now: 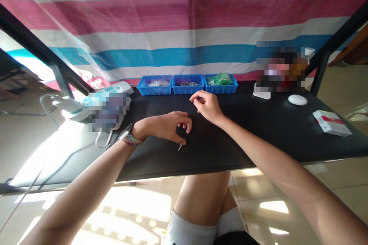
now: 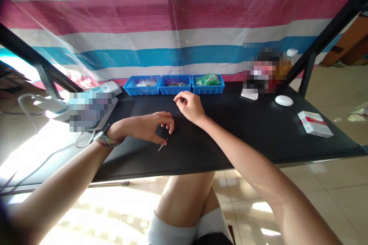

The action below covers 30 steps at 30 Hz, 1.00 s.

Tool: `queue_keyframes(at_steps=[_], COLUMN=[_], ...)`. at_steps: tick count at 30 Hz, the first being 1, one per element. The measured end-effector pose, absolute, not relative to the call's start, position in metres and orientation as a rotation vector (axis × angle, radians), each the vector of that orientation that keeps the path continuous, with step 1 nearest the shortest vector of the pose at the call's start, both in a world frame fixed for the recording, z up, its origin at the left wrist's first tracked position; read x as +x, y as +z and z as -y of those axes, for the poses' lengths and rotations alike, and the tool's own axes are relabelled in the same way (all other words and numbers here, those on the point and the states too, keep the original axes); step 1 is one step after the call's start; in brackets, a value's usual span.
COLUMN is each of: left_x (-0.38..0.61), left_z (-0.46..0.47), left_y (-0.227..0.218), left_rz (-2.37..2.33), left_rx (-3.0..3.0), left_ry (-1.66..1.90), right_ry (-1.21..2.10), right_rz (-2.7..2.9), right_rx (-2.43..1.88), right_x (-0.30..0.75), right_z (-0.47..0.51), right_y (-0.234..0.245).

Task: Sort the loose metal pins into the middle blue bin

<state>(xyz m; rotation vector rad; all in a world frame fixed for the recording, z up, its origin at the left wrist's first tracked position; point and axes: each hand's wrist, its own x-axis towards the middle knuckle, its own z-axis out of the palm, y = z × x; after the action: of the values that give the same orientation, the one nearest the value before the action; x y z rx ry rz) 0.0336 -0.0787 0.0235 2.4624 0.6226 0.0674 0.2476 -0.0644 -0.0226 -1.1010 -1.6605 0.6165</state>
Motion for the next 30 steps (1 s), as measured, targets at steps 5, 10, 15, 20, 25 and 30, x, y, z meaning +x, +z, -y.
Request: queue_keyframes(at_steps=[5, 10, 15, 20, 25, 30], left_x=[0.034, 0.036, 0.032, 0.024, 0.021, 0.022], left_z=[0.07, 0.063, 0.061, 0.057, 0.048, 0.044], left_y=[0.013, 0.001, 0.001, 0.006, 0.001, -0.008], left_rz=[-0.693, -0.809, -0.852, -0.897, -0.849, -0.884], left_rx=[2.303, 2.415, 2.491, 2.563, 2.568, 2.535], left_ry=[0.181, 0.416, 0.505, 0.433, 0.423, 0.47], right_ry=[0.626, 0.627, 0.561, 0.526, 0.55, 0.548], right_rz=[1.693, 1.714, 1.788, 1.871, 1.953, 2.009], right_rx=[-1.082, -1.102, -1.081, -1.137, -1.201, -1.215], right_x=[0.246, 0.247, 0.248, 0.246, 0.245, 0.246], right_z=[0.066, 0.068, 0.067, 0.07, 0.072, 0.07], right_y=[-0.023, -0.022, -0.023, -0.022, -0.022, -0.023])
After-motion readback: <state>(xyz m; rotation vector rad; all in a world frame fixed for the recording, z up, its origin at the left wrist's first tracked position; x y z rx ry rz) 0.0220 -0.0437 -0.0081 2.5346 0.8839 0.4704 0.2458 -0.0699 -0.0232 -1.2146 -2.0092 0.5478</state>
